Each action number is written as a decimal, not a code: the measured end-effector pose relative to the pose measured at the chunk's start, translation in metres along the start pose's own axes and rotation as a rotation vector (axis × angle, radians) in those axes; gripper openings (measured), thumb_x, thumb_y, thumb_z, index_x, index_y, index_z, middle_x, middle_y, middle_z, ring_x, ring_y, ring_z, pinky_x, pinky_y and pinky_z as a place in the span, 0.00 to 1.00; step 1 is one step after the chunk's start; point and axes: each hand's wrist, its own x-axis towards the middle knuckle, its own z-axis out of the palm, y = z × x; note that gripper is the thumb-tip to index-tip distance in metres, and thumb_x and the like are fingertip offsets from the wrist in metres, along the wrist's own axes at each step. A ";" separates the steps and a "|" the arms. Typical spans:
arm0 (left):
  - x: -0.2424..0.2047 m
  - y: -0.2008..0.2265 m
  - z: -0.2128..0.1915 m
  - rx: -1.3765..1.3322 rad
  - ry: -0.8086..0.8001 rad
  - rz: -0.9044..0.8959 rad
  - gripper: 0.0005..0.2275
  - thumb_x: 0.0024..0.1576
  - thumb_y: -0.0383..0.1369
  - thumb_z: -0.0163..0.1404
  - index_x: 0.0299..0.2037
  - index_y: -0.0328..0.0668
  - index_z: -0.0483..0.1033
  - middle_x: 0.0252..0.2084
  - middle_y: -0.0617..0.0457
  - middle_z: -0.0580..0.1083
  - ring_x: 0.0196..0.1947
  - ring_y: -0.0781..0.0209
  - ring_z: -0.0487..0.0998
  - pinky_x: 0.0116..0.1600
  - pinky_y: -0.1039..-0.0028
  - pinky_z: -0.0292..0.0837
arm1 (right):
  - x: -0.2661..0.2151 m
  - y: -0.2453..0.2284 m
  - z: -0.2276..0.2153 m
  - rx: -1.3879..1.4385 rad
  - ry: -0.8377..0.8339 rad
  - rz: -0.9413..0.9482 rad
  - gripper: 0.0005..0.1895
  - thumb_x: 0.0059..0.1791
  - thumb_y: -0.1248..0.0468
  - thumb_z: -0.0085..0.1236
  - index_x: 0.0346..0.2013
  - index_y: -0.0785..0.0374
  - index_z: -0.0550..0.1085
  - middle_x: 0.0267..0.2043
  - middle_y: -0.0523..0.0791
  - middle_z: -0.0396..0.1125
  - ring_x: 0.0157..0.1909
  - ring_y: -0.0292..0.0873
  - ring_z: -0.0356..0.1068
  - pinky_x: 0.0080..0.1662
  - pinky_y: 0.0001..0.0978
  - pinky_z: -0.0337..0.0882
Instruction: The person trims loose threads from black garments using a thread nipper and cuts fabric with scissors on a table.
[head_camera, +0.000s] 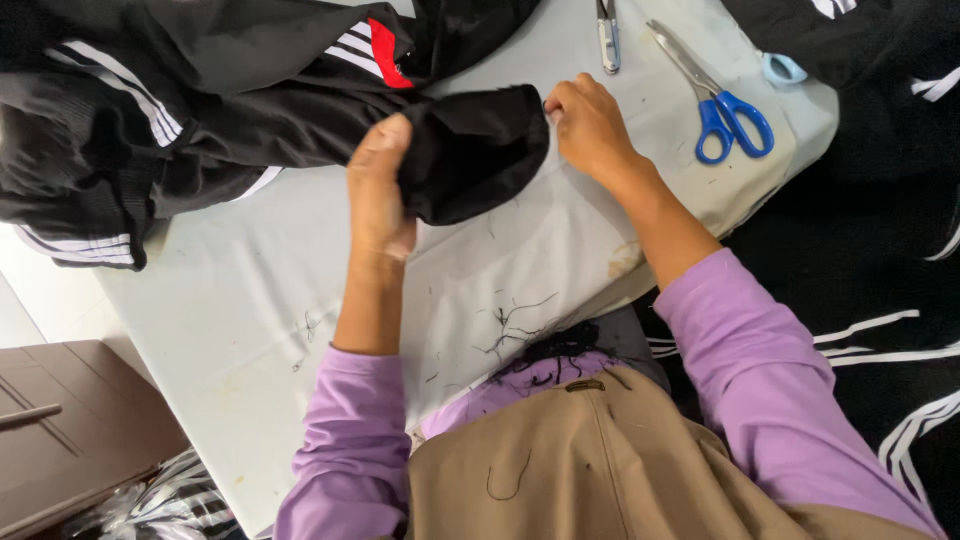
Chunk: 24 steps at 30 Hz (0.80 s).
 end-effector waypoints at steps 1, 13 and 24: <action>-0.001 0.022 -0.002 -0.149 0.105 0.006 0.08 0.54 0.34 0.55 0.40 0.40 0.79 0.38 0.57 0.77 0.41 0.67 0.74 0.52 0.75 0.71 | 0.003 -0.003 0.003 0.002 -0.019 0.040 0.13 0.48 0.75 0.45 0.45 0.60 0.72 0.40 0.46 0.58 0.43 0.51 0.61 0.44 0.42 0.64; -0.082 0.016 -0.004 -0.340 0.077 -0.019 0.14 0.58 0.40 0.55 0.47 0.40 0.79 0.45 0.44 0.79 0.45 0.54 0.82 0.53 0.60 0.80 | -0.050 -0.151 -0.056 1.213 -0.617 0.238 0.26 0.53 0.54 0.53 0.64 0.62 0.70 0.46 0.54 0.76 0.42 0.46 0.77 0.45 0.42 0.77; -0.121 -0.007 -0.025 -0.157 -0.260 0.261 0.08 0.63 0.31 0.45 0.33 0.34 0.71 0.33 0.47 0.65 0.33 0.61 0.65 0.40 0.74 0.63 | -0.047 -0.073 0.041 1.666 -0.241 0.639 0.17 0.50 0.72 0.50 0.54 0.72 0.70 0.39 0.52 0.69 0.39 0.52 0.74 0.45 0.49 0.79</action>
